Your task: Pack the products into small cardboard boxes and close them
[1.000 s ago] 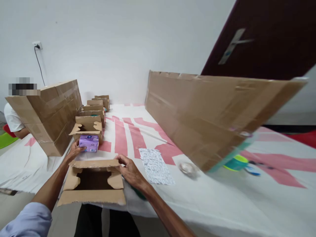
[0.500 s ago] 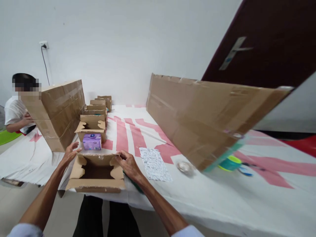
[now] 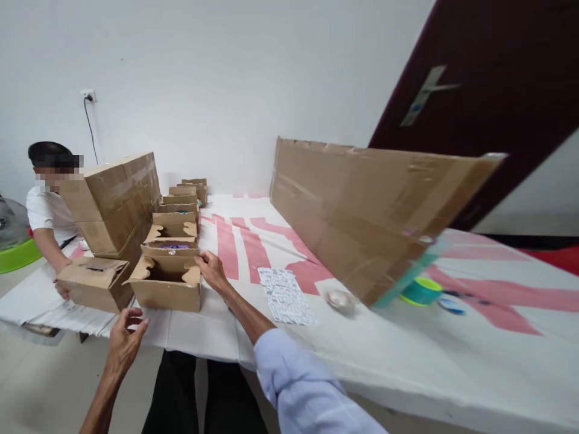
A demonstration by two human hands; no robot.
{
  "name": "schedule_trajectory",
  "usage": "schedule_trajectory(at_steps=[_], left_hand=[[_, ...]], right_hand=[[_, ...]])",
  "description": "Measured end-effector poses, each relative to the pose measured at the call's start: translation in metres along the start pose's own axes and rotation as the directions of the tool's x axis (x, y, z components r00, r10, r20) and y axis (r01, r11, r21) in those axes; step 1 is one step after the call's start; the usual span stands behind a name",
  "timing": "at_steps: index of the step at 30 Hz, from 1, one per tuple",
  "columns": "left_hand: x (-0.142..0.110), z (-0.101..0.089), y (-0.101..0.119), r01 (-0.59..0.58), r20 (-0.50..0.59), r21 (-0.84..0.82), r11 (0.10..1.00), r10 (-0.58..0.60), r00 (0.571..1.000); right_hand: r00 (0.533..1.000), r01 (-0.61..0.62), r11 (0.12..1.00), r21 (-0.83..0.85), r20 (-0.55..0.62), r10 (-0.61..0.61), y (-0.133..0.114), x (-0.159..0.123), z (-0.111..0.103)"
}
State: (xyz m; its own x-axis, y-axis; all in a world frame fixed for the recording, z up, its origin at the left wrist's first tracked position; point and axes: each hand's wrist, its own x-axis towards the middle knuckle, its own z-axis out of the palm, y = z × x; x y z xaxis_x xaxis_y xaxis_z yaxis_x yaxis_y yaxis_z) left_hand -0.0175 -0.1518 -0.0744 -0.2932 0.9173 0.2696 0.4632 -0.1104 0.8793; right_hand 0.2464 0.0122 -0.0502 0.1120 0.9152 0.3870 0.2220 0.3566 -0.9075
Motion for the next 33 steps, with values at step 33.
schedule_trajectory(at_steps=[33], left_hand=[[0.124, 0.104, 0.022, -0.028, 0.269, 0.362, 0.932, -0.076, 0.960]], right_hand=[[0.951, 0.271, 0.641, -0.718, 0.096, -0.295, 0.089, -0.189, -0.124]])
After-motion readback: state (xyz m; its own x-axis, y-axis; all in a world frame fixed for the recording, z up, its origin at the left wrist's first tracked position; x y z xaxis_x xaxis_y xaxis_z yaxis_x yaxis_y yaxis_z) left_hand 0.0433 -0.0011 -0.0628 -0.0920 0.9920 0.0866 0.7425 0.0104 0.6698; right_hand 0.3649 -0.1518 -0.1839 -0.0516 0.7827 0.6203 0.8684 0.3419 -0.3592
